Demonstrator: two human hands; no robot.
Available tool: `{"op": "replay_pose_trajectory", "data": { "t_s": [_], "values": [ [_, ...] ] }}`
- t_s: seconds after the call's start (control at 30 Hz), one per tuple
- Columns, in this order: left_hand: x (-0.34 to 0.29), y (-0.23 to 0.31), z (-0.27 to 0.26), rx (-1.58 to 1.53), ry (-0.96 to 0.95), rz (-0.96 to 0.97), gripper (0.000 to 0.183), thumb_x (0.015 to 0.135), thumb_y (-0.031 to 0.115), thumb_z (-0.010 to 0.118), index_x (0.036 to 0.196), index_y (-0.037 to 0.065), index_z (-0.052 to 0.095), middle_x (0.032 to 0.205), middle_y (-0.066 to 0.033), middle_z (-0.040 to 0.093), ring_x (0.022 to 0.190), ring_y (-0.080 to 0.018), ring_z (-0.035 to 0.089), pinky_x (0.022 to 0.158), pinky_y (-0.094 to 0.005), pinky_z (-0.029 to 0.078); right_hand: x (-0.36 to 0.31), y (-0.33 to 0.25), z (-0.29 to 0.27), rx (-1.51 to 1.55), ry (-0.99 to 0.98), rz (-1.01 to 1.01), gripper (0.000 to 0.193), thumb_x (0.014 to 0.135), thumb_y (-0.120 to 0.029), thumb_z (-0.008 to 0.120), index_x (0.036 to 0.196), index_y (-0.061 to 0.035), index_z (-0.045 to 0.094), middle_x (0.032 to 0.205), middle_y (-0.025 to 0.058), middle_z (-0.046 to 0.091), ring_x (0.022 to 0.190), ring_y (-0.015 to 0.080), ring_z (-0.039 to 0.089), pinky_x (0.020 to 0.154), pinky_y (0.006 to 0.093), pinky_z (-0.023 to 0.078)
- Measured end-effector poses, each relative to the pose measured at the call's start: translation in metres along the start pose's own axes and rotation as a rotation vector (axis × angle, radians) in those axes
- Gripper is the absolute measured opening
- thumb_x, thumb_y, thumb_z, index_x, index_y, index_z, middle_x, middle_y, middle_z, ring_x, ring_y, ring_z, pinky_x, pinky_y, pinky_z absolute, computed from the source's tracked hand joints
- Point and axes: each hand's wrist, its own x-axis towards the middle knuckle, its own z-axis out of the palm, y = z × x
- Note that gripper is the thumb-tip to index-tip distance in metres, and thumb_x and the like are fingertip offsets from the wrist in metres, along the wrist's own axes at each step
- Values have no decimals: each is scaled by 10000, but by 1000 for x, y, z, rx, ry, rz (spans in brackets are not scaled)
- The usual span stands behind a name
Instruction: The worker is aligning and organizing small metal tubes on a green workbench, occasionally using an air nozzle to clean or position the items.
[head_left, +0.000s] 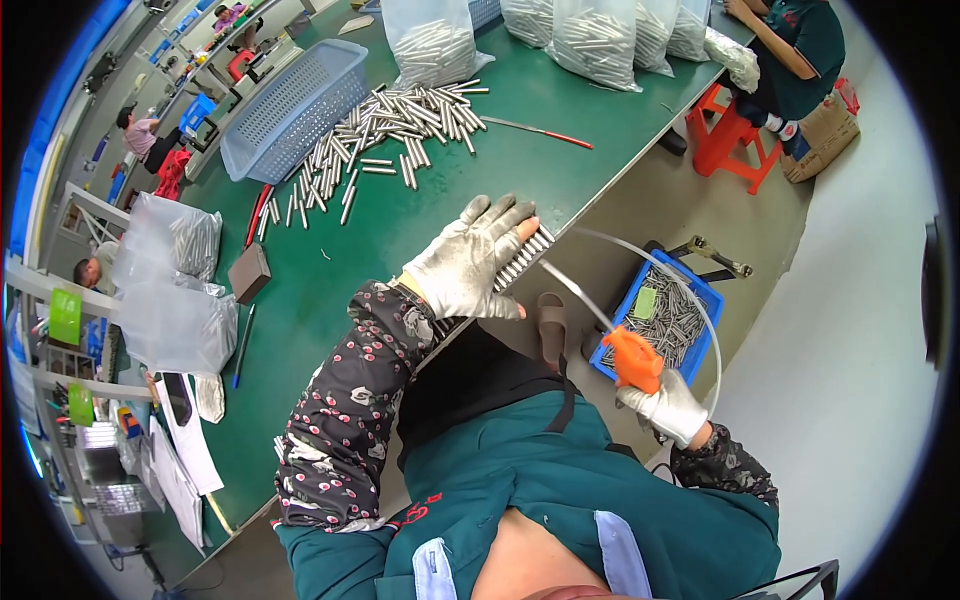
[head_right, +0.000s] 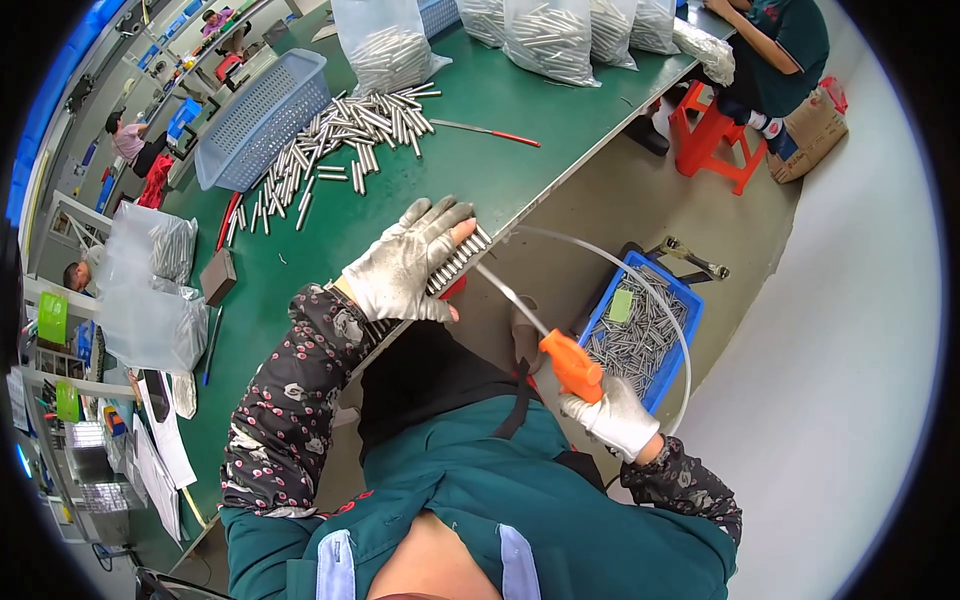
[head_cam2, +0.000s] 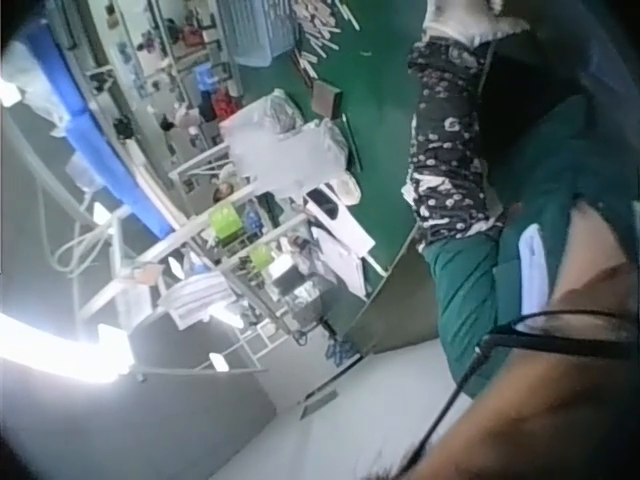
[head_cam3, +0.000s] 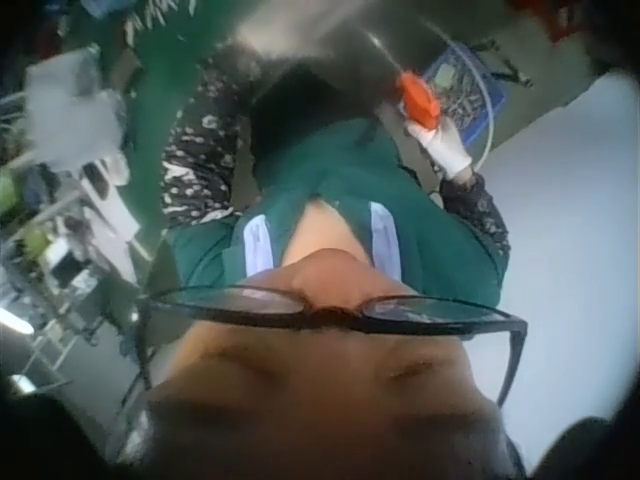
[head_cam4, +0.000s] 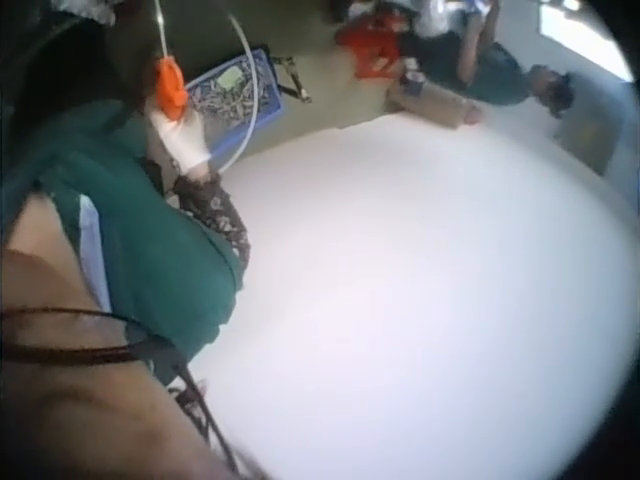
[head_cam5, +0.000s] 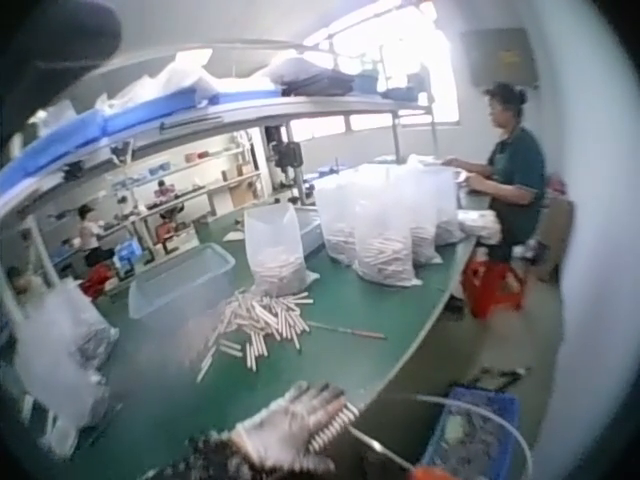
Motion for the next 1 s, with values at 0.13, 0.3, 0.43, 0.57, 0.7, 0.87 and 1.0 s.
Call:
{"op": "replay_pose_trajectory", "data": {
  "t_s": [0.13,0.3,0.43,0.57,0.7,0.87,1.0],
  "values": [
    [0,0,0,10,19,19,1124,654,762,576,1419,-7,285,1466,-227,283,1381,-387,243,1142,-501,151,0,14,8,-64,8,-142,279,808,-265,662,956,-30,637,703,55,637,586,133,602,569,308,488],
    [1,-2,-1,-41,25,29,1102,656,695,640,1416,-19,283,1467,-237,277,1380,-392,241,1141,-499,165,-1,0,13,-162,-9,-114,255,808,-231,650,940,-13,638,692,64,637,620,153,621,601,303,492],
    [0,-1,-1,-74,60,36,1100,623,618,712,1410,-24,290,1462,-244,283,1372,-396,258,1138,-494,186,-3,-2,16,-68,-37,-56,246,806,-228,652,932,-17,638,696,58,635,594,128,611,582,280,488],
    [0,1,-2,-93,47,13,1099,604,577,743,1407,-25,295,1458,-250,287,1370,-399,263,1135,-492,198,-3,-3,16,-134,-92,-42,240,796,-230,666,913,-22,637,643,44,622,545,118,590,550,279,480],
    [1,2,-3,-102,68,22,1108,579,540,768,1404,-30,296,1452,-254,292,1369,-397,266,1133,-487,208,-6,-2,18,-119,-116,-29,247,798,-225,668,931,-19,641,666,69,629,599,134,618,597,293,488],
    [0,3,-2,-92,76,24,1103,592,543,759,1406,-34,288,1450,-256,294,1370,-396,261,1137,-481,204,-1,11,14,-159,-63,-85,289,792,-233,690,983,-20,649,732,83,663,637,141,625,635,305,496],
    [-3,0,1,-77,77,8,1062,648,579,710,1410,-27,286,1448,-260,294,1369,-404,255,1138,-482,199,-2,1,17,-100,-111,-52,253,798,-199,671,983,-32,630,775,53,662,572,99,571,544,257,454]
  ]
}}
